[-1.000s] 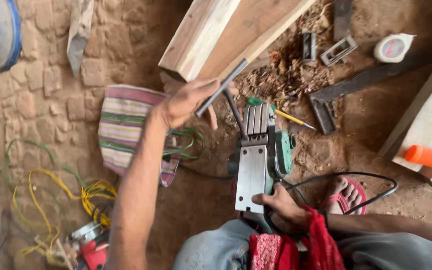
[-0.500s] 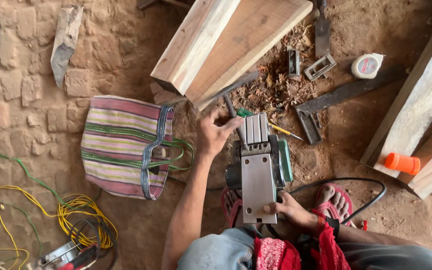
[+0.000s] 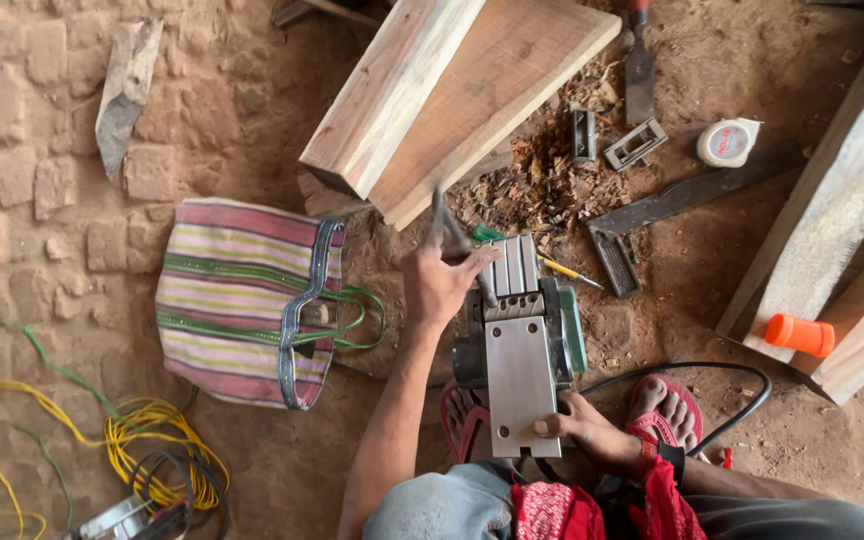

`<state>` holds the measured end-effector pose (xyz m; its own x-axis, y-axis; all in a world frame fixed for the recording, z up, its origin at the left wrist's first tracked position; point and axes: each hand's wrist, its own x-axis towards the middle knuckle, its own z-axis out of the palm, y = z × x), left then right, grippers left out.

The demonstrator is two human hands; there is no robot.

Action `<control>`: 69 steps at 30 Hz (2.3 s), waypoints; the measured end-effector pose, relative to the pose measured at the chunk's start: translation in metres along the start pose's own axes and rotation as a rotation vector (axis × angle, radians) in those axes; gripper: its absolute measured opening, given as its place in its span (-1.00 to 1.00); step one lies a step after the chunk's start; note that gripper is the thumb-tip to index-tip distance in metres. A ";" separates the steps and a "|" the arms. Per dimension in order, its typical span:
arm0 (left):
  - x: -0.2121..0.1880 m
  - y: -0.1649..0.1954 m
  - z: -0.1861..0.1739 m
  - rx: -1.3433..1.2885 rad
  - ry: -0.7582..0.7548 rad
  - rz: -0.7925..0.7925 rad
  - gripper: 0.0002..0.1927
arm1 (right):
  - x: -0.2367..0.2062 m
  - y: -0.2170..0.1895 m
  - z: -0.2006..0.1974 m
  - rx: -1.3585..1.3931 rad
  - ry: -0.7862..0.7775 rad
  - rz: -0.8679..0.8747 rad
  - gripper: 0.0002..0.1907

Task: The person sits on the ground and uses a T-handle wrench and a screwdriver to adjust components on a handheld power tool. They loosen and tighten parts, remove a metal guide, and then reattach it.

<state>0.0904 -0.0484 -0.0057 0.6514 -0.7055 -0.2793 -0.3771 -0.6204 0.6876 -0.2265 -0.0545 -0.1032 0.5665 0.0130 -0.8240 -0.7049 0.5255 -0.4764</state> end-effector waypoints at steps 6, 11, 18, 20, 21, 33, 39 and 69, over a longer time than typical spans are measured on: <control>-0.010 -0.003 -0.012 -0.675 -0.217 0.285 -0.71 | -0.004 0.000 0.001 0.063 -0.004 0.003 0.09; -0.010 -0.016 -0.001 -0.369 -0.011 0.285 -0.79 | -0.005 0.001 0.001 0.069 0.000 -0.039 0.06; -0.011 -0.015 0.011 -0.601 -0.166 0.090 -0.59 | -0.002 0.001 0.004 0.133 -0.006 -0.022 0.09; -0.015 -0.015 0.006 -0.769 -0.271 0.186 -0.75 | 0.000 0.001 0.005 0.157 -0.035 -0.031 0.13; -0.016 -0.014 0.003 -0.779 -0.292 0.247 -0.73 | 0.001 0.002 0.004 0.101 -0.019 -0.022 0.14; -0.018 0.016 0.000 -0.338 -0.045 0.192 -0.76 | 0.001 0.000 0.002 -0.013 0.014 -0.015 0.15; -0.019 -0.004 -0.007 -0.507 -0.114 0.344 -0.76 | -0.001 -0.001 0.004 0.013 0.029 0.018 0.13; -0.031 -0.012 -0.008 -0.547 -0.125 0.391 -0.73 | 0.003 -0.001 0.004 0.024 0.008 0.016 0.17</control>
<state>0.0796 -0.0167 0.0000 0.4417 -0.8972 0.0057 -0.1610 -0.0730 0.9843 -0.2224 -0.0520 -0.1040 0.5515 0.0147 -0.8341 -0.7033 0.5458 -0.4554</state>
